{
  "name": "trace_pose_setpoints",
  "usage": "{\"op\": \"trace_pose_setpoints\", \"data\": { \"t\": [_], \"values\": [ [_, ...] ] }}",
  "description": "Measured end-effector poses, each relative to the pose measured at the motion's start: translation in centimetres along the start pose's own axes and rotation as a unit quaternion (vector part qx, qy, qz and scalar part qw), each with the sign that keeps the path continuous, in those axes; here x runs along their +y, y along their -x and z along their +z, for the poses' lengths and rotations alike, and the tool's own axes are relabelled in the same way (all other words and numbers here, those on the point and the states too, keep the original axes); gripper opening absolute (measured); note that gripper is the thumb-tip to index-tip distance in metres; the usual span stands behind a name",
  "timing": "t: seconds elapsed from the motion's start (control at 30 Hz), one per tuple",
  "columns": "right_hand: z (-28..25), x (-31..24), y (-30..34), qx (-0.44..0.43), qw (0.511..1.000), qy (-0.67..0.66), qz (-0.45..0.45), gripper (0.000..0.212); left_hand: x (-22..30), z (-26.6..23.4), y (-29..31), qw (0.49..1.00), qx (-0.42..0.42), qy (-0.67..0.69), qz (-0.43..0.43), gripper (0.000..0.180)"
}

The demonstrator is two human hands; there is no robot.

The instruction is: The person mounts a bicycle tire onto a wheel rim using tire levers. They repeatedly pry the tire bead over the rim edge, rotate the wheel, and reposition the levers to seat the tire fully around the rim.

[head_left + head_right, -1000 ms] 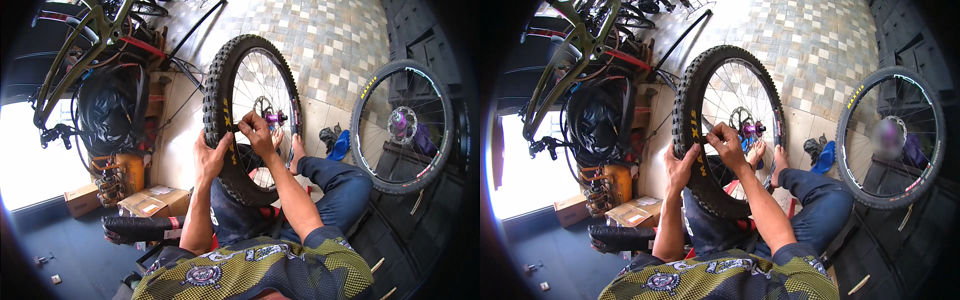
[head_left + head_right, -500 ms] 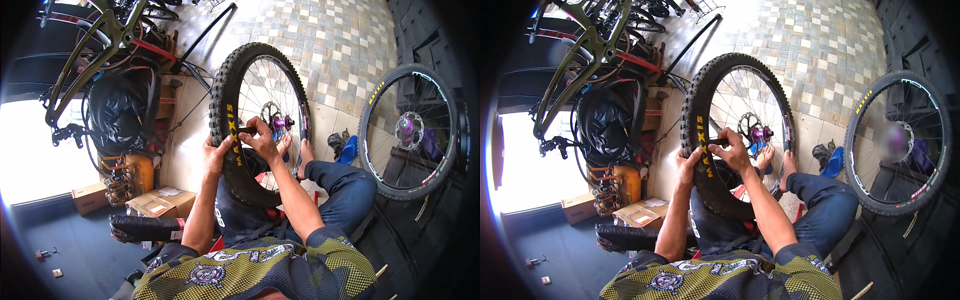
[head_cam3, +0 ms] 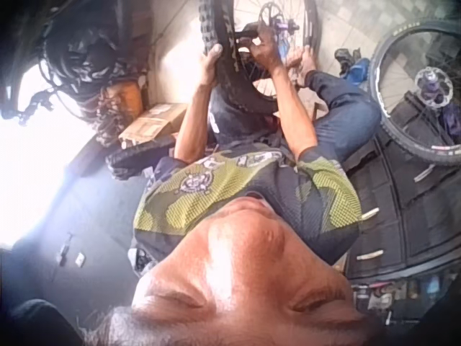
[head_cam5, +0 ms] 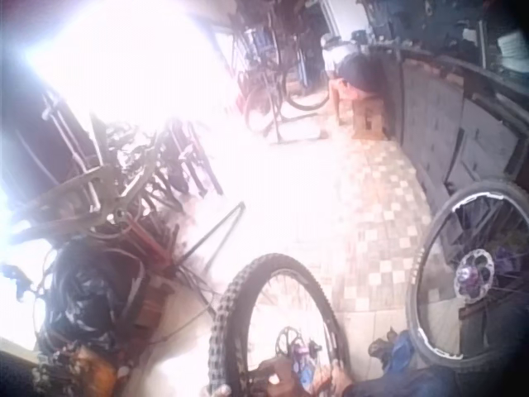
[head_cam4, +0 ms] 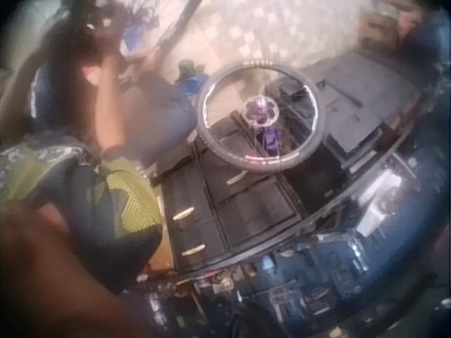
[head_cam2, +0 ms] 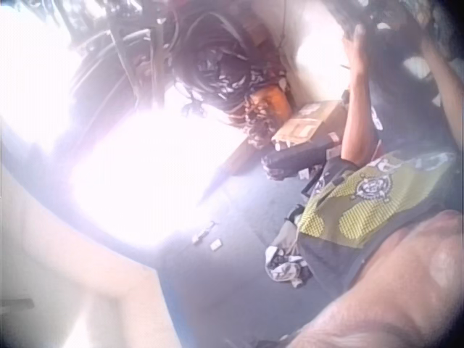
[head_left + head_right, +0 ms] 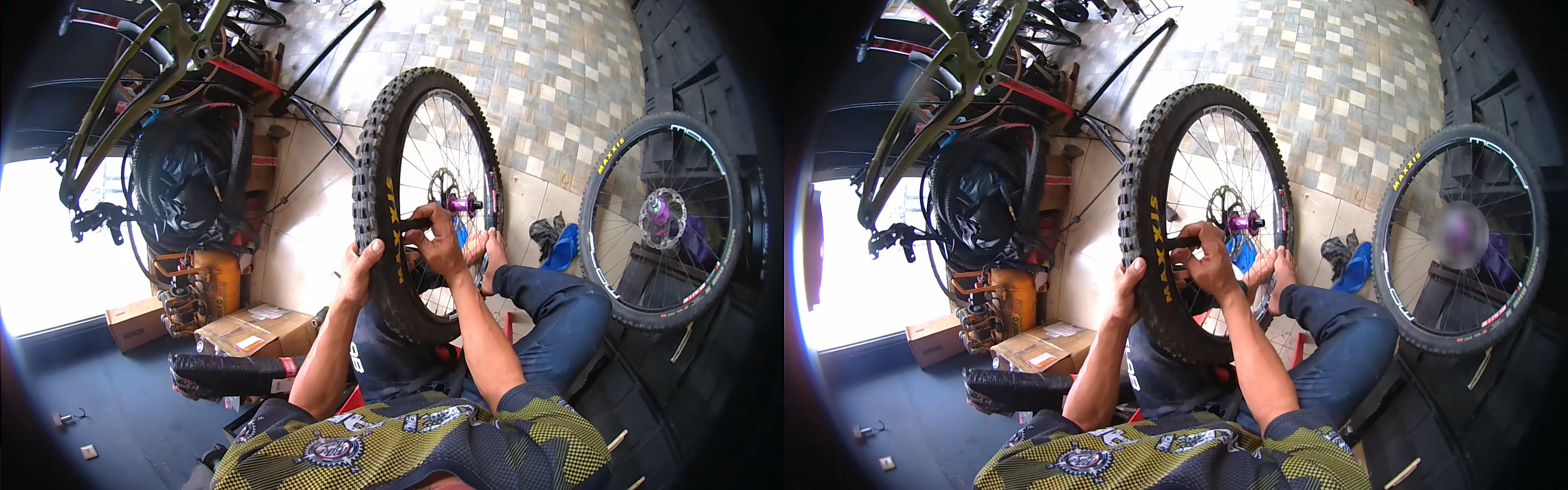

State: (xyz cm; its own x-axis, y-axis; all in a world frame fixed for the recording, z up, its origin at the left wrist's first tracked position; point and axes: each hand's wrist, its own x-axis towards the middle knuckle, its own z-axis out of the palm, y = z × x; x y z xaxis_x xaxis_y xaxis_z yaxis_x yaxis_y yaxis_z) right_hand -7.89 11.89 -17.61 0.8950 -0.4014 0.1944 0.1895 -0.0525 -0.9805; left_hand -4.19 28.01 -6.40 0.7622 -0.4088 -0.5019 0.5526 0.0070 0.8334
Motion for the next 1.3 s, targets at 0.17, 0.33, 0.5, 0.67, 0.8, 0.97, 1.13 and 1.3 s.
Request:
{"op": "trace_pose_setpoints", "data": {
  "t": [0.17,0.33,0.5,0.67,0.8,0.97,1.13,1.3],
  "values": [
    [0.0,-0.1,0.3,-0.008,1.0,-0.023,-0.013,0.035,-0.9,-1.6,-0.7,0.998,-0.03,-0.038,-0.029,0.083],
    [-0.9,-0.1,-0.6,-0.028,0.997,0.001,-0.066,0.024,-2.3,-1.1,-2.0,0.999,-0.006,0.04,-0.033,0.069],
    [-0.7,-0.6,-0.4,0.022,0.998,0.038,-0.035,0.032,-2.4,-0.5,-2.7,0.997,-0.028,0.072,-0.028,0.066],
    [0.3,0.9,-0.3,0.086,0.994,0.027,-0.058,0.039,-2.9,-0.8,-2.8,0.995,-0.038,0.076,-0.053,0.069],
    [0.9,2.5,0.2,0.123,0.99,0.016,-0.072,0.045,-2.1,0.3,-2.5,0.996,-0.027,0.06,-0.053,0.066],
    [0.8,3.2,0.7,0.192,0.981,0.028,-0.027,0.031,-1.2,2.7,-3.7,0.991,-0.05,0.113,-0.053,0.066],
    [0.0,3.8,-0.1,0.19,0.981,0.037,-0.02,0.034,-0.6,4.7,-3.7,0.983,-0.081,0.142,-0.087,0.076],
    [-0.8,4.0,0.4,0.18,0.982,0.049,-0.005,0.039,-0.2,4.7,-5.1,0.991,-0.133,-0.026,-0.015,0.078]
  ]
}}
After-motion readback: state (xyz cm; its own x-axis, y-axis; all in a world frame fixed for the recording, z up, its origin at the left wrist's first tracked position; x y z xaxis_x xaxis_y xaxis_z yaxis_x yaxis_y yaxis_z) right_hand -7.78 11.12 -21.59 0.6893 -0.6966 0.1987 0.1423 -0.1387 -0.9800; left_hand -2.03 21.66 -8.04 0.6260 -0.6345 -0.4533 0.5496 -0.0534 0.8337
